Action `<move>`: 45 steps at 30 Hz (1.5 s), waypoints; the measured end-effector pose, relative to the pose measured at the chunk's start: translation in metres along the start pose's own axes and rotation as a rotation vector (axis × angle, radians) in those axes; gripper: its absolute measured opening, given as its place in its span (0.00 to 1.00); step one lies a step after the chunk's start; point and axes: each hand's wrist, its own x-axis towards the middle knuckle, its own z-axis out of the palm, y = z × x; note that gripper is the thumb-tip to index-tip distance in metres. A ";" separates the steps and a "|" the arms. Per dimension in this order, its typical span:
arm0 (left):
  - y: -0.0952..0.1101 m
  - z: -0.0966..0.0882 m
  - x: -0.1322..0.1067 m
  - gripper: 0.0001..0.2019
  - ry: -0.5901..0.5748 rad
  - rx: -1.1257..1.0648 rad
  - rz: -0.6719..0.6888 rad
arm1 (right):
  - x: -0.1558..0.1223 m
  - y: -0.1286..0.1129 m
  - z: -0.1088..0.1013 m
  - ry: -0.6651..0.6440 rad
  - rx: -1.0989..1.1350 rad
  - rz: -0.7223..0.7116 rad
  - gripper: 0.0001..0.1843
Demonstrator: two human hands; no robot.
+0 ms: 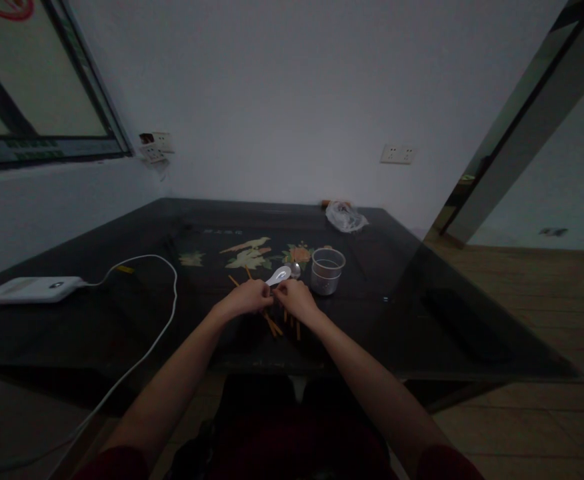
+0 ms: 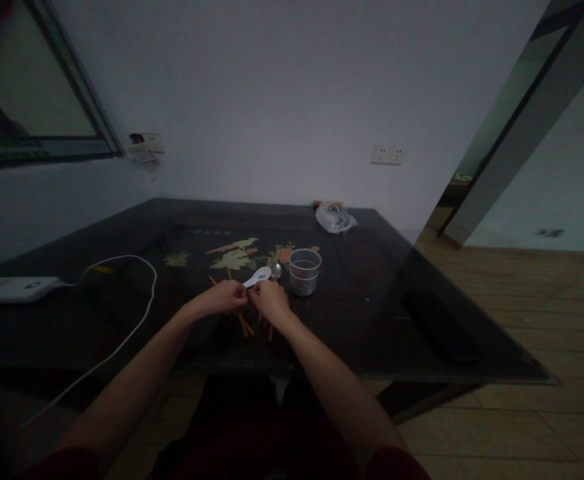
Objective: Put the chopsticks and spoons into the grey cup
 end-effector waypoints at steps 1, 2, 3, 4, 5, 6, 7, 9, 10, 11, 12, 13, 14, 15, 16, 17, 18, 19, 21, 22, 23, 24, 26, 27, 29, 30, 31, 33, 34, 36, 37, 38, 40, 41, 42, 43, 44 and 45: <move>0.000 -0.002 -0.001 0.09 -0.008 -0.009 -0.005 | -0.001 -0.001 0.000 -0.005 -0.028 -0.007 0.13; -0.001 -0.003 -0.001 0.09 -0.026 -0.026 -0.006 | -0.001 -0.001 0.000 -0.015 -0.052 -0.015 0.13; -0.001 -0.005 -0.001 0.08 -0.046 -0.052 -0.003 | -0.002 -0.002 0.000 -0.025 -0.073 -0.025 0.13; -0.003 -0.006 -0.002 0.08 -0.064 -0.081 0.004 | -0.004 -0.004 0.000 -0.034 -0.090 -0.040 0.14; -0.005 -0.008 -0.002 0.08 -0.076 -0.111 0.015 | -0.005 -0.005 0.000 -0.042 -0.107 -0.059 0.14; -0.008 -0.010 -0.003 0.08 -0.081 -0.134 0.024 | -0.006 -0.008 0.000 -0.049 -0.123 -0.080 0.14; -0.011 -0.012 -0.003 0.09 -0.074 -0.149 0.027 | -0.007 -0.010 -0.001 -0.058 -0.142 -0.102 0.14; -0.020 -0.019 -0.005 0.12 -0.014 -0.150 0.025 | -0.009 -0.017 -0.001 -0.079 -0.183 -0.144 0.15; -0.025 -0.022 -0.006 0.13 0.037 -0.141 0.016 | -0.009 -0.021 0.000 -0.089 -0.208 -0.156 0.15; -0.031 -0.025 -0.006 0.13 0.096 -0.130 -0.001 | -0.009 -0.025 0.000 -0.097 -0.236 -0.164 0.16; -0.037 -0.028 -0.006 0.14 0.159 -0.119 -0.029 | -0.008 -0.030 0.001 -0.103 -0.264 -0.171 0.17; -0.042 -0.031 -0.006 0.14 0.219 -0.104 -0.064 | -0.007 -0.035 0.003 -0.107 -0.293 -0.172 0.19; -0.047 -0.033 -0.006 0.14 0.275 -0.080 -0.109 | -0.005 -0.039 0.005 -0.112 -0.321 -0.170 0.19; -0.051 -0.034 -0.005 0.14 0.321 -0.050 -0.158 | -0.003 -0.043 0.007 -0.120 -0.344 -0.166 0.20; -0.055 -0.035 -0.005 0.14 0.354 -0.018 -0.205 | -0.001 -0.047 0.009 -0.126 -0.360 -0.161 0.21; -0.057 -0.035 -0.004 0.14 0.378 0.013 -0.246 | 0.002 -0.050 0.012 -0.131 -0.368 -0.153 0.20; -0.059 -0.035 -0.004 0.14 0.396 0.042 -0.278 | 0.004 -0.052 0.014 -0.133 -0.371 -0.146 0.20; -0.059 -0.035 -0.004 0.14 0.408 0.066 -0.301 | 0.007 -0.053 0.016 -0.134 -0.372 -0.144 0.19; -0.059 -0.034 -0.004 0.14 0.429 0.103 -0.331 | 0.011 -0.054 0.020 -0.144 -0.369 -0.139 0.17; -0.059 -0.034 -0.004 0.14 0.438 0.116 -0.343 | 0.012 -0.054 0.022 -0.150 -0.367 -0.133 0.16; -0.059 -0.034 -0.004 0.15 0.444 0.124 -0.352 | 0.014 -0.054 0.023 -0.154 -0.367 -0.130 0.15; -0.059 -0.034 -0.005 0.15 0.447 0.125 -0.356 | 0.015 -0.053 0.024 -0.156 -0.368 -0.130 0.15; -0.059 -0.034 -0.005 0.15 0.457 0.113 -0.358 | 0.016 -0.053 0.026 -0.158 -0.375 -0.130 0.15; -0.059 -0.035 -0.005 0.14 0.469 0.102 -0.358 | 0.017 -0.052 0.026 -0.158 -0.378 -0.133 0.15; -0.060 -0.036 -0.007 0.14 0.506 0.073 -0.361 | 0.017 -0.052 0.026 -0.163 -0.377 -0.133 0.14; -0.060 -0.036 -0.007 0.14 0.527 0.054 -0.362 | 0.018 -0.052 0.025 -0.164 -0.371 -0.133 0.14; -0.060 -0.037 -0.008 0.13 0.548 0.033 -0.359 | 0.018 -0.052 0.024 -0.164 -0.360 -0.133 0.14; -0.059 -0.040 -0.009 0.12 0.607 -0.017 -0.340 | 0.018 -0.050 0.020 -0.166 -0.321 -0.135 0.12; -0.058 -0.041 -0.010 0.11 0.648 -0.051 -0.320 | 0.019 -0.048 0.017 -0.164 -0.290 -0.136 0.11; -0.054 -0.043 -0.010 0.11 0.764 -0.138 -0.243 | 0.019 -0.042 0.008 -0.149 -0.202 -0.139 0.09; -0.052 -0.043 -0.010 0.12 0.830 -0.185 -0.188 | 0.019 -0.038 0.003 -0.132 -0.145 -0.144 0.09; -0.049 -0.043 -0.010 0.12 0.890 -0.229 -0.132 | 0.018 -0.033 -0.002 -0.105 -0.078 -0.152 0.08; -0.040 -0.041 -0.008 0.13 0.959 -0.313 -0.037 | 0.014 -0.020 -0.013 -0.039 0.082 -0.175 0.08; -0.035 -0.038 -0.007 0.14 0.958 -0.357 -0.009 | 0.011 -0.013 -0.018 -0.005 0.172 -0.189 0.08; -0.028 -0.035 -0.006 0.14 0.927 -0.407 0.008 | 0.007 -0.006 -0.023 0.027 0.263 -0.206 0.08; -0.021 -0.030 -0.005 0.14 0.868 -0.456 0.024 | 0.002 0.001 -0.028 0.059 0.351 -0.223 0.09; -0.013 -0.026 -0.004 0.14 0.790 -0.500 0.049 | -0.003 0.007 -0.032 0.089 0.430 -0.240 0.09; -0.003 -0.021 -0.003 0.14 0.698 -0.533 0.087 | -0.009 0.013 -0.036 0.118 0.494 -0.255 0.10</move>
